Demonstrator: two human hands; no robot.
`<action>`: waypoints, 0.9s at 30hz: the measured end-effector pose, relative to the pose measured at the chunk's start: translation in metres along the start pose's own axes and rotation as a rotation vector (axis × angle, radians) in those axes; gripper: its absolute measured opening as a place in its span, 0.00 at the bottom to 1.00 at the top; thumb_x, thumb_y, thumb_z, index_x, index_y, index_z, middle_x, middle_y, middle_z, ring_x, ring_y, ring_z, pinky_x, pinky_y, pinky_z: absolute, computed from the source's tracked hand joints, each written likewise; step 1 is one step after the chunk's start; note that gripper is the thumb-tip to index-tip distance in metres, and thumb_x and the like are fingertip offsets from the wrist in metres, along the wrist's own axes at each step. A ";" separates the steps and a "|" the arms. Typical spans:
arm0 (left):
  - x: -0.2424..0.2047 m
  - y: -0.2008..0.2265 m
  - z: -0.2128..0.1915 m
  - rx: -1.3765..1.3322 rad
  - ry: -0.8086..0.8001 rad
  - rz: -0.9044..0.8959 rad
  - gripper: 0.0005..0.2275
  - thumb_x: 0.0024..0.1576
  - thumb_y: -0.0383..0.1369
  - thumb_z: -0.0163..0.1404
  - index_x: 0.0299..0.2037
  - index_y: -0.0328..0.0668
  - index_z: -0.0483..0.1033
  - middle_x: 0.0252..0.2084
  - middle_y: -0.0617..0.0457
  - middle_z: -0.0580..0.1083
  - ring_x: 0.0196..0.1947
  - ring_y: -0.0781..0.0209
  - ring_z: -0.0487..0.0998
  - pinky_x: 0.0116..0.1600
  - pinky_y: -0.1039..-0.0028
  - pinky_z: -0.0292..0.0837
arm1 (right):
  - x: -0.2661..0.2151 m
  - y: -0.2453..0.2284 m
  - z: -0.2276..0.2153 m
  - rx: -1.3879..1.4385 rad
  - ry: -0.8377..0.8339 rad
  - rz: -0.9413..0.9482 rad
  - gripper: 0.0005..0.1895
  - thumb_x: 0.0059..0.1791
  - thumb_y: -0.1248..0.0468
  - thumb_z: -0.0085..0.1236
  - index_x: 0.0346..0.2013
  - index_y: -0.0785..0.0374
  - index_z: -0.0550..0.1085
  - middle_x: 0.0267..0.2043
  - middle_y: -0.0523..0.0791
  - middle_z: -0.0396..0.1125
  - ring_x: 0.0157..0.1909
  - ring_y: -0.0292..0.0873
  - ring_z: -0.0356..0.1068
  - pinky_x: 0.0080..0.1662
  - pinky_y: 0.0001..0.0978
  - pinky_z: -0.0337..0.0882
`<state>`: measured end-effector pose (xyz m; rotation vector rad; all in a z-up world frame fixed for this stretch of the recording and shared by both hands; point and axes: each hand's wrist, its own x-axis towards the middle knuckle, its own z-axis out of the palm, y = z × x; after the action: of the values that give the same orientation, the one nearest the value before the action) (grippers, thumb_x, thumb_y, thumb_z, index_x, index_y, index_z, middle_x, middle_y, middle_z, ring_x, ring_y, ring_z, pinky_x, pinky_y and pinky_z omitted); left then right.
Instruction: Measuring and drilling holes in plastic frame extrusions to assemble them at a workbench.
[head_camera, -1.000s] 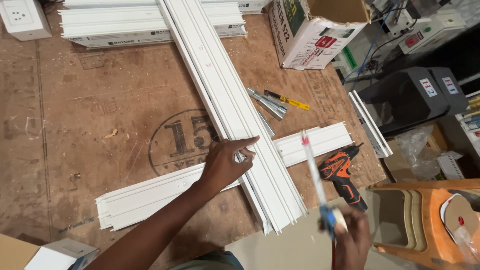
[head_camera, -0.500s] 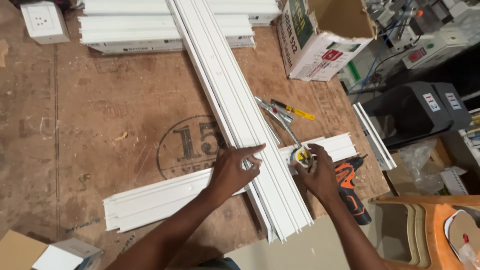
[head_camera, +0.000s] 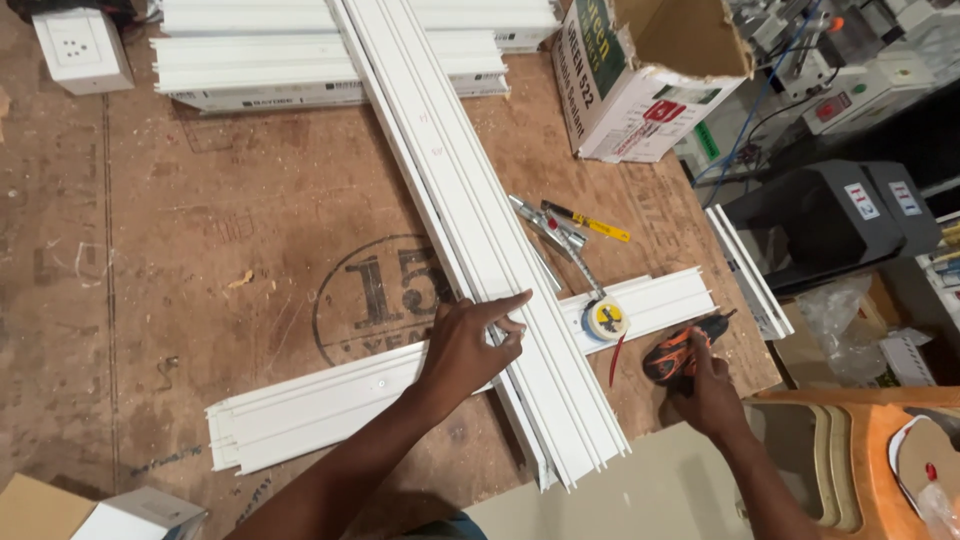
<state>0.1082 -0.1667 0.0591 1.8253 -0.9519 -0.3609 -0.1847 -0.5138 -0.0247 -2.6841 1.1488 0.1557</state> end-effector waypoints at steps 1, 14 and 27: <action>-0.001 -0.002 0.002 -0.011 0.019 0.018 0.24 0.50 0.29 0.62 0.60 0.52 0.77 0.34 0.61 0.83 0.35 0.64 0.77 0.58 0.63 0.63 | 0.000 0.003 0.004 0.031 0.028 -0.003 0.61 0.36 0.59 0.67 0.78 0.46 0.42 0.57 0.62 0.63 0.53 0.67 0.70 0.51 0.55 0.73; -0.002 -0.001 0.003 -0.033 0.047 0.046 0.25 0.50 0.28 0.61 0.60 0.53 0.77 0.36 0.60 0.83 0.36 0.63 0.77 0.54 0.63 0.63 | -0.061 -0.126 -0.144 0.309 0.330 0.114 0.39 0.45 0.60 0.62 0.70 0.57 0.60 0.45 0.55 0.73 0.44 0.58 0.75 0.47 0.50 0.73; -0.001 0.005 -0.001 -0.029 -0.031 -0.025 0.28 0.51 0.30 0.60 0.65 0.56 0.72 0.39 0.57 0.82 0.39 0.61 0.79 0.59 0.64 0.61 | -0.077 -0.301 -0.232 0.423 -0.243 -0.120 0.25 0.39 0.67 0.71 0.50 0.53 0.77 0.40 0.41 0.78 0.42 0.36 0.79 0.46 0.31 0.76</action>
<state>0.1062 -0.1661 0.0638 1.8115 -0.9415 -0.4180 -0.0166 -0.3135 0.2619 -2.2785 0.8359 0.1895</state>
